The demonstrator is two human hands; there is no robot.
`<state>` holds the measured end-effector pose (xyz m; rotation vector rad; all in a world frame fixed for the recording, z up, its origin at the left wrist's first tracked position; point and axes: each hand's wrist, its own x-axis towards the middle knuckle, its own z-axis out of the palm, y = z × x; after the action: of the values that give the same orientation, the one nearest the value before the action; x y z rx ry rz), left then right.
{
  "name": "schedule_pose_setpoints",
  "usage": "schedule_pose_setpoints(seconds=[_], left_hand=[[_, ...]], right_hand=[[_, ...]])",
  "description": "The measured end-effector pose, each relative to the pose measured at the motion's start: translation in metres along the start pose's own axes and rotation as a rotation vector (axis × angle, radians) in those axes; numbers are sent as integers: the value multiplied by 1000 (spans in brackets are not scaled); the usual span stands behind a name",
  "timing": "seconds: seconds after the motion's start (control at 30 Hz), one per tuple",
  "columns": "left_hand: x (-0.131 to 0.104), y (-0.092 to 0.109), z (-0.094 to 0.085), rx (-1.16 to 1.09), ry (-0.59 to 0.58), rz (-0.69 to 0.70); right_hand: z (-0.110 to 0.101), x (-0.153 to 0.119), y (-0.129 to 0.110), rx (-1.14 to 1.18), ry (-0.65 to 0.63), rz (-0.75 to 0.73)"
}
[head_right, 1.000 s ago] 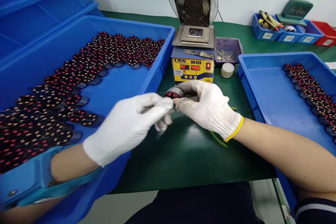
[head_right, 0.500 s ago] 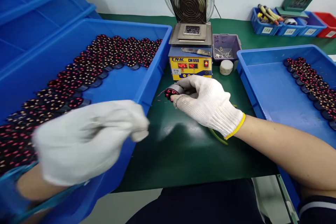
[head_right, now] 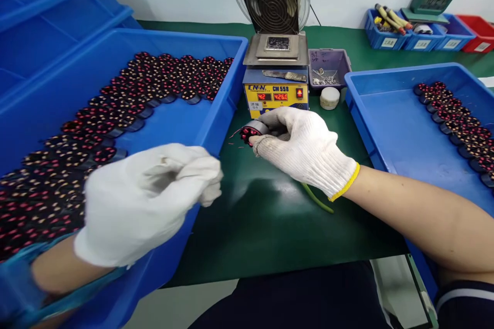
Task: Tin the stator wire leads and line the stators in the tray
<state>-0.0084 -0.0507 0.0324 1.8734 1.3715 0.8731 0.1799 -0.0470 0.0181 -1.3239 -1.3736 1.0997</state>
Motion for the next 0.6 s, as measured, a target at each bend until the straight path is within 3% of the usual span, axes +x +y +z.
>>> schedule_pose_setpoints(seconds=[0.07,0.27,0.4,0.5,0.6], left_hand=[[1,-2,-4,-41,19,-41],[9,-6,10,-109,-191,-167],[-2,1,8,-144,-158,-107],[-6,2,2,-91,-164,-26],[0,-6,3,93,-324,44]], right_hand=[[-2,1,0,5,10,11],[7,-8,-6,3,-58,38],[3,-4,-4,-123,-8,-22],[-21,24,-12,-335,136,-178],[-48,74,-35,-806,242,-285]])
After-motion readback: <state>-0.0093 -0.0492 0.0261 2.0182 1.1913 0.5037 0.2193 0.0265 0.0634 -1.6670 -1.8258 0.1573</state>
